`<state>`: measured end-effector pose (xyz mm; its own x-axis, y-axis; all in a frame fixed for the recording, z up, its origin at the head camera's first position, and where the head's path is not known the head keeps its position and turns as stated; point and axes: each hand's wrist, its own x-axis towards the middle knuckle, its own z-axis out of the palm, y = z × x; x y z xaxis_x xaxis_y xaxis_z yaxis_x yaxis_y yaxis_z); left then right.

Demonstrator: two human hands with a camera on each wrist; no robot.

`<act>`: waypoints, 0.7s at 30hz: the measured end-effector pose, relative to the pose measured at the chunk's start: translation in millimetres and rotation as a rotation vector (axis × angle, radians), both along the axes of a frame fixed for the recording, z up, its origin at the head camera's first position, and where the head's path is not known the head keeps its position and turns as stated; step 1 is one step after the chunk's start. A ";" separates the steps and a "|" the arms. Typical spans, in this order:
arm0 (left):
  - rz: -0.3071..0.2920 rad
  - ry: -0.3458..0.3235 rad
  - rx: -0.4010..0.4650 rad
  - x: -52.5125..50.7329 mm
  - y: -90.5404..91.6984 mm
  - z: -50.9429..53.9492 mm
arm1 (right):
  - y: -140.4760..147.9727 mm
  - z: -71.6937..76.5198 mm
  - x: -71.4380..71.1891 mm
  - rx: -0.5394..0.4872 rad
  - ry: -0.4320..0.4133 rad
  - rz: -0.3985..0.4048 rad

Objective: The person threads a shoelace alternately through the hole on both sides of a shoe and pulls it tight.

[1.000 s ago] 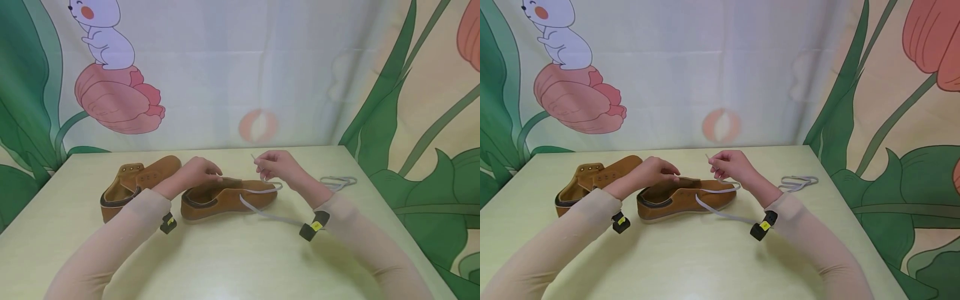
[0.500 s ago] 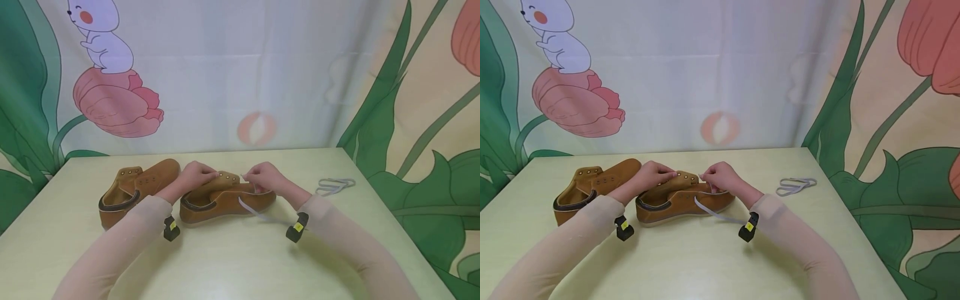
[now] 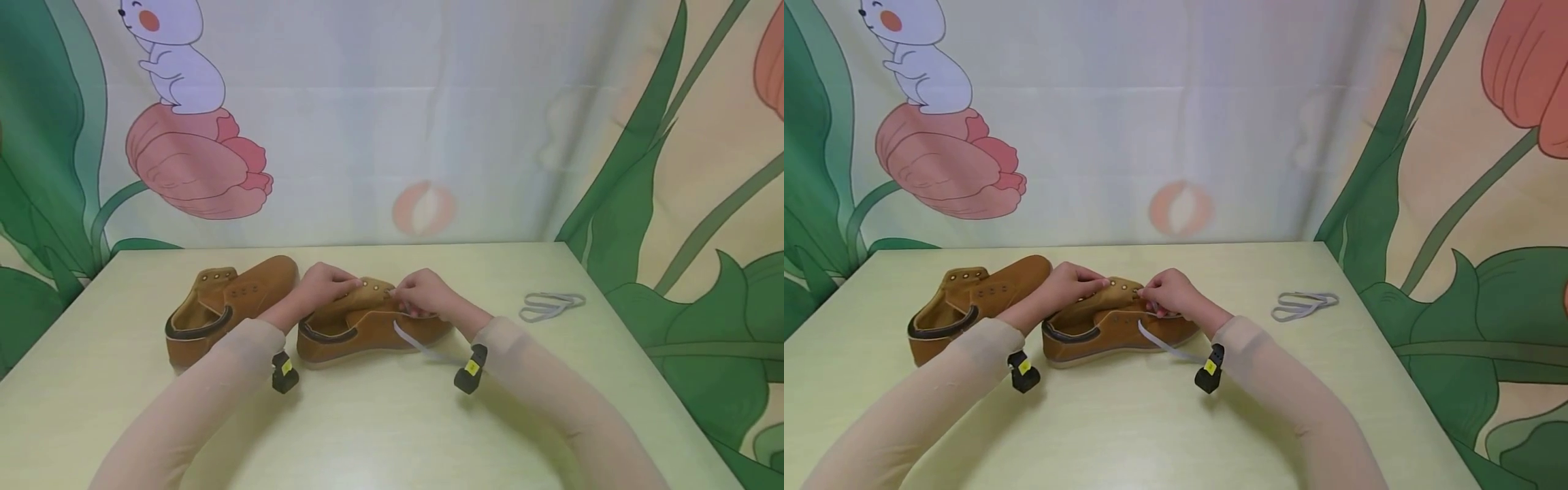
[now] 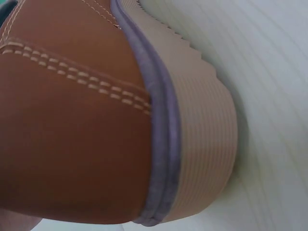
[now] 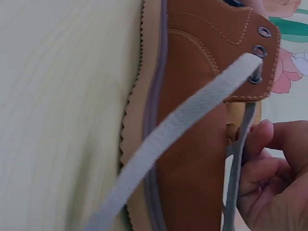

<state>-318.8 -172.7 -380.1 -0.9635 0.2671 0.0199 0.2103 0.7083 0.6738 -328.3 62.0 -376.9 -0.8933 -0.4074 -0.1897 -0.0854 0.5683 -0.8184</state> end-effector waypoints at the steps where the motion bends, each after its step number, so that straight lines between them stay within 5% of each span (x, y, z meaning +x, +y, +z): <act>1: 0.003 -0.003 0.002 0.1 0.3 0.0 | -1.0 -1.5 -0.5 -0.002 0.006 -0.005; 7: 0.002 -0.019 0.017 0.6 -0.2 0.1 | -6.4 -9.1 -6.9 -0.023 -0.016 -0.053; 15: -0.010 -0.005 0.043 1.4 -3.8 1.2 | -5.7 -11.4 -25.7 -0.082 -0.164 0.159; 21: -0.023 -0.010 0.048 2.7 -2.1 0.9 | 2.5 -13.8 -32.1 -0.240 -0.332 0.078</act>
